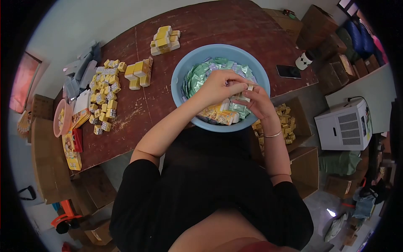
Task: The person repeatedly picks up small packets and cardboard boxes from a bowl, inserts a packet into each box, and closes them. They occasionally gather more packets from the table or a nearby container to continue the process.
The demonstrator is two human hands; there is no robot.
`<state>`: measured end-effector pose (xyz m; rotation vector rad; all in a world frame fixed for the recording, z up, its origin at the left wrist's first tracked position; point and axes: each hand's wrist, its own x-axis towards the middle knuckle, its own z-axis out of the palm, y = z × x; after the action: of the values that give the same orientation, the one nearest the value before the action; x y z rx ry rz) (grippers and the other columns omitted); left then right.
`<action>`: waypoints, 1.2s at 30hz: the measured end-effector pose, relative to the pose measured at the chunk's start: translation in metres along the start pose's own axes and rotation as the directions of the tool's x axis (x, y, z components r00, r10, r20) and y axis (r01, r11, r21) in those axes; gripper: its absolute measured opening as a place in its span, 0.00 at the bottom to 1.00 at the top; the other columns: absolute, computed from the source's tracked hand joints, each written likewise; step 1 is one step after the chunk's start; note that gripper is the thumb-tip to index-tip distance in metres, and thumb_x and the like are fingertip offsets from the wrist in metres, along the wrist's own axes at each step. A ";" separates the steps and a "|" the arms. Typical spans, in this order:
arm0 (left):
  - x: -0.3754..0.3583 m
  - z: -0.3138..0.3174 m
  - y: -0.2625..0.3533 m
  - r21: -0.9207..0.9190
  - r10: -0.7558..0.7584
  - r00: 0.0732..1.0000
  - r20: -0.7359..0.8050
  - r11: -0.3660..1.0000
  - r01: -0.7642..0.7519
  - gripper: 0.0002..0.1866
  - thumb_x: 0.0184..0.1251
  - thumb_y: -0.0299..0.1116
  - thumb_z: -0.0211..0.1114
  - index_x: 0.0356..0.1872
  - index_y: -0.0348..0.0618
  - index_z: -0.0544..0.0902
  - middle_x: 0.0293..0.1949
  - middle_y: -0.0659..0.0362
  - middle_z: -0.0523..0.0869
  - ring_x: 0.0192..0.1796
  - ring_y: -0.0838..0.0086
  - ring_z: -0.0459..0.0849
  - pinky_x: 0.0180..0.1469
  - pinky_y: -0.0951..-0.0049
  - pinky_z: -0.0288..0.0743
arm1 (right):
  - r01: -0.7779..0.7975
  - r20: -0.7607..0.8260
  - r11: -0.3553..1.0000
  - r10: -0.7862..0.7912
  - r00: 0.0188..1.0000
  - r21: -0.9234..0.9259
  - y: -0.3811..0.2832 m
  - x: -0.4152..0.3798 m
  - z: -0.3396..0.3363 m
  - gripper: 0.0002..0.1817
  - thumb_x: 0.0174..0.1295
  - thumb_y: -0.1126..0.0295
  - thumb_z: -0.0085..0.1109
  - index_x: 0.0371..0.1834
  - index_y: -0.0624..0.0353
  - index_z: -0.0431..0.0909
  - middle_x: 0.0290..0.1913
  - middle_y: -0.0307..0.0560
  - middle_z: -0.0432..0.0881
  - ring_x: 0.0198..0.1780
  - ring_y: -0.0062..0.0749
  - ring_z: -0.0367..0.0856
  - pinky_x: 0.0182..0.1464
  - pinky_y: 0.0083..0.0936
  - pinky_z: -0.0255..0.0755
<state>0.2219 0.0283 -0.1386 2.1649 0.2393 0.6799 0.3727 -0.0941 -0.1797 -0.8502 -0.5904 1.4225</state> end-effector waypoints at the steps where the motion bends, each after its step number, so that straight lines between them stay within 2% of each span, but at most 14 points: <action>1: 0.000 0.000 -0.004 -0.148 -0.050 0.998 0.041 0.987 0.055 0.08 0.59 0.30 0.67 0.39 0.41 0.86 0.39 0.56 0.84 0.40 0.70 0.84 0.36 0.68 0.77 | 0.033 0.024 0.999 -0.033 0.999 -0.032 -0.002 -0.002 0.002 0.25 0.61 0.81 0.54 0.64 0.65 0.67 0.53 0.48 0.78 0.56 0.32 0.79 0.55 0.42 0.80; 5: -0.006 0.019 -0.010 -0.252 -0.021 0.998 -0.059 0.968 0.005 0.14 0.57 0.29 0.68 0.46 0.44 0.85 0.46 0.59 0.82 0.47 0.75 0.82 0.39 0.71 0.76 | 0.079 0.103 0.979 -0.060 0.993 -0.186 -0.001 -0.005 0.008 0.25 0.60 0.84 0.52 0.63 0.66 0.68 0.54 0.49 0.78 0.56 0.34 0.79 0.57 0.39 0.79; 8: -0.006 0.024 -0.015 -0.361 -0.044 0.998 -0.036 0.932 0.028 0.19 0.55 0.27 0.70 0.50 0.45 0.83 0.47 0.57 0.82 0.47 0.73 0.83 0.42 0.74 0.77 | 0.039 0.104 0.999 -0.037 0.994 -0.018 0.002 -0.004 -0.004 0.26 0.59 0.84 0.53 0.63 0.66 0.68 0.56 0.51 0.77 0.58 0.36 0.78 0.58 0.36 0.77; 10: -0.008 0.022 -0.012 0.066 0.466 0.880 -0.093 0.885 -0.461 0.21 0.51 0.26 0.73 0.49 0.45 0.83 0.48 0.56 0.82 0.48 0.68 0.83 0.46 0.71 0.78 | -0.084 0.246 0.939 0.000 0.969 0.333 0.003 -0.001 -0.014 0.26 0.59 0.83 0.54 0.64 0.67 0.67 0.59 0.53 0.75 0.59 0.37 0.77 0.55 0.34 0.79; 14: -0.015 0.017 -0.014 0.122 0.462 0.886 -0.047 0.883 -0.454 0.24 0.48 0.29 0.76 0.51 0.46 0.84 0.54 0.55 0.82 0.53 0.66 0.82 0.55 0.66 0.73 | -0.078 0.155 0.946 0.030 0.987 0.313 0.000 -0.015 0.008 0.28 0.59 0.83 0.56 0.65 0.67 0.66 0.58 0.52 0.76 0.56 0.35 0.79 0.48 0.30 0.82; 16: -0.016 0.020 -0.012 -0.052 0.302 0.933 -0.196 0.947 -0.317 0.23 0.48 0.27 0.76 0.50 0.46 0.85 0.58 0.55 0.81 0.54 0.65 0.82 0.54 0.67 0.76 | 0.169 0.122 0.985 -0.170 0.978 0.019 0.006 -0.015 0.008 0.30 0.58 0.84 0.58 0.67 0.68 0.65 0.58 0.52 0.77 0.51 0.33 0.82 0.43 0.25 0.83; 17: -0.016 0.018 -0.009 -0.051 0.300 0.934 -0.196 0.948 -0.315 0.23 0.48 0.27 0.76 0.50 0.46 0.85 0.58 0.55 0.81 0.54 0.65 0.82 0.54 0.67 0.76 | 0.168 0.123 0.986 -0.169 0.978 0.021 0.007 -0.014 0.007 0.30 0.58 0.84 0.58 0.67 0.68 0.65 0.58 0.52 0.77 0.51 0.33 0.82 0.43 0.25 0.83; 19: -0.016 0.013 -0.002 -0.011 0.339 0.920 -0.197 0.938 -0.348 0.20 0.49 0.24 0.74 0.47 0.46 0.87 0.59 0.53 0.80 0.55 0.64 0.83 0.53 0.67 0.79 | 0.210 0.047 0.945 -0.205 0.978 -0.250 0.008 -0.014 0.005 0.30 0.57 0.85 0.58 0.65 0.68 0.66 0.56 0.51 0.78 0.47 0.33 0.84 0.43 0.24 0.83; 22: -0.017 0.013 -0.011 -0.139 0.258 0.960 -0.111 0.952 -0.272 0.16 0.50 0.24 0.73 0.43 0.47 0.88 0.54 0.52 0.84 0.53 0.63 0.85 0.51 0.69 0.81 | 0.199 0.006 0.931 -0.207 0.978 -0.306 0.009 -0.014 0.006 0.31 0.56 0.86 0.60 0.66 0.69 0.66 0.56 0.52 0.79 0.45 0.32 0.85 0.43 0.24 0.84; 26: -0.017 0.011 -0.007 -0.132 0.261 0.952 -0.160 0.950 -0.282 0.14 0.51 0.24 0.72 0.42 0.46 0.89 0.49 0.52 0.87 0.51 0.62 0.86 0.51 0.70 0.81 | 0.203 -0.017 0.915 -0.223 0.975 -0.348 0.008 -0.015 0.013 0.32 0.56 0.86 0.60 0.67 0.70 0.64 0.58 0.54 0.78 0.45 0.34 0.86 0.44 0.25 0.83; 28: -0.018 0.009 -0.004 -0.333 0.033 0.993 -0.117 0.940 -0.071 0.12 0.53 0.24 0.71 0.41 0.45 0.89 0.48 0.53 0.87 0.50 0.62 0.86 0.51 0.69 0.81 | 0.201 -0.041 0.905 -0.233 0.972 -0.376 0.006 -0.017 0.016 0.33 0.53 0.88 0.62 0.66 0.72 0.65 0.61 0.56 0.74 0.49 0.35 0.84 0.48 0.25 0.82; 32: -0.019 0.009 -0.003 -0.254 0.113 0.982 -0.148 0.956 -0.148 0.11 0.55 0.24 0.70 0.40 0.44 0.89 0.48 0.53 0.87 0.50 0.63 0.87 0.52 0.68 0.81 | 0.212 -0.038 0.923 -0.236 0.971 -0.323 0.006 -0.017 0.018 0.34 0.53 0.88 0.62 0.66 0.73 0.65 0.62 0.57 0.74 0.51 0.35 0.83 0.50 0.25 0.82; 34: -0.017 0.007 -0.004 0.103 0.404 0.889 -0.217 0.915 -0.391 0.10 0.56 0.24 0.70 0.40 0.42 0.89 0.47 0.52 0.88 0.50 0.65 0.87 0.51 0.69 0.81 | 0.213 -0.035 0.927 -0.235 0.971 -0.308 0.008 -0.018 0.016 0.33 0.53 0.88 0.62 0.65 0.73 0.66 0.62 0.57 0.74 0.51 0.36 0.83 0.50 0.25 0.82; 36: -0.019 0.006 -0.006 -0.009 0.336 0.920 -0.201 0.938 -0.345 0.10 0.56 0.24 0.70 0.40 0.42 0.89 0.47 0.52 0.88 0.50 0.65 0.87 0.51 0.69 0.81 | 0.205 -0.025 0.925 -0.225 0.974 -0.321 0.005 -0.018 0.019 0.33 0.53 0.88 0.63 0.65 0.73 0.66 0.61 0.56 0.74 0.51 0.35 0.83 0.50 0.25 0.82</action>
<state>0.2103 0.0209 -0.1540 2.1171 -0.0549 1.0906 0.3528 -0.1088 -0.1705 -1.0440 -0.8536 1.1123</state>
